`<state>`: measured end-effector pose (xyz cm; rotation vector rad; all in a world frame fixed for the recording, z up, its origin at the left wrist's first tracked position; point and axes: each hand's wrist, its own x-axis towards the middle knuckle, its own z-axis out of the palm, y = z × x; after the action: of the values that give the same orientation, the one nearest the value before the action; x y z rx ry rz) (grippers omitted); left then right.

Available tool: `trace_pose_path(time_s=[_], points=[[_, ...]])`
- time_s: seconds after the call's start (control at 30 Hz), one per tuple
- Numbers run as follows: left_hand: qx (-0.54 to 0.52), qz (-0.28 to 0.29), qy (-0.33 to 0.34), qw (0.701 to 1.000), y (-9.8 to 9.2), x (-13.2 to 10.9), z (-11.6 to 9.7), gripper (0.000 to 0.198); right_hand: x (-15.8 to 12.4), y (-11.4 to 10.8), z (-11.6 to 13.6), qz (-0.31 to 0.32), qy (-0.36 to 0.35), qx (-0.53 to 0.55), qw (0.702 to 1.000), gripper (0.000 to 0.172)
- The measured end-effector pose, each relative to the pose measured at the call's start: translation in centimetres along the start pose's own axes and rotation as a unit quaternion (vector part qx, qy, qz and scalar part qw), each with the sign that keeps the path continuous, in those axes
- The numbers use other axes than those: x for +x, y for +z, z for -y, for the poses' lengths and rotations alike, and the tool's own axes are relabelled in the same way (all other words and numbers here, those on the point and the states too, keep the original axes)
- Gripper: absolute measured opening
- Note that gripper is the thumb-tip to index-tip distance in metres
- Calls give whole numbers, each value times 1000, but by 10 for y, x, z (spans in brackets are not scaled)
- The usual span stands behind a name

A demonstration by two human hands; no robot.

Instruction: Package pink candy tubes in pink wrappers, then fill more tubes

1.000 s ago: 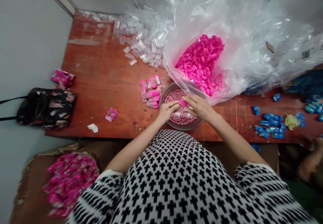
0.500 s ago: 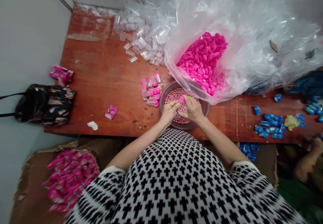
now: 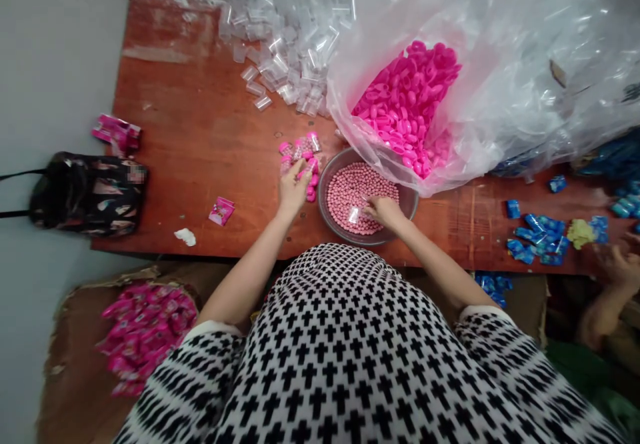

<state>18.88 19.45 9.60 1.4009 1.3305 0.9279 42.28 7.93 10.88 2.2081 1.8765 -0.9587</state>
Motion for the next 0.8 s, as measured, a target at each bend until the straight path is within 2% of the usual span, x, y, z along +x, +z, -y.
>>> trace_pose_path(time_s=[0.17,0.27,0.37,0.47,0.57,0.6,0.8], points=[[44,66,12,997,17,-46,-7,31,2,35,23,-22,45,-5,999,49],[103,115,30,988,30,-64,-10,25,6,44,18,-36,28,74,996,38],[162,155,39,974,39,-70,-12,19,9,44,6,-38,3,152,988,29],[172,193,43,965,46,-73,-15,19,6,38,-1,-84,-55,264,959,30],[114,212,22,970,52,-76,-16,16,0,27,1,-137,-118,408,895,33],[83,211,13,974,53,-77,-16,15,-2,23,2,-141,-128,432,882,34],[-106,172,-54,978,63,-78,-9,21,-3,9,9,-114,-162,510,837,44]])
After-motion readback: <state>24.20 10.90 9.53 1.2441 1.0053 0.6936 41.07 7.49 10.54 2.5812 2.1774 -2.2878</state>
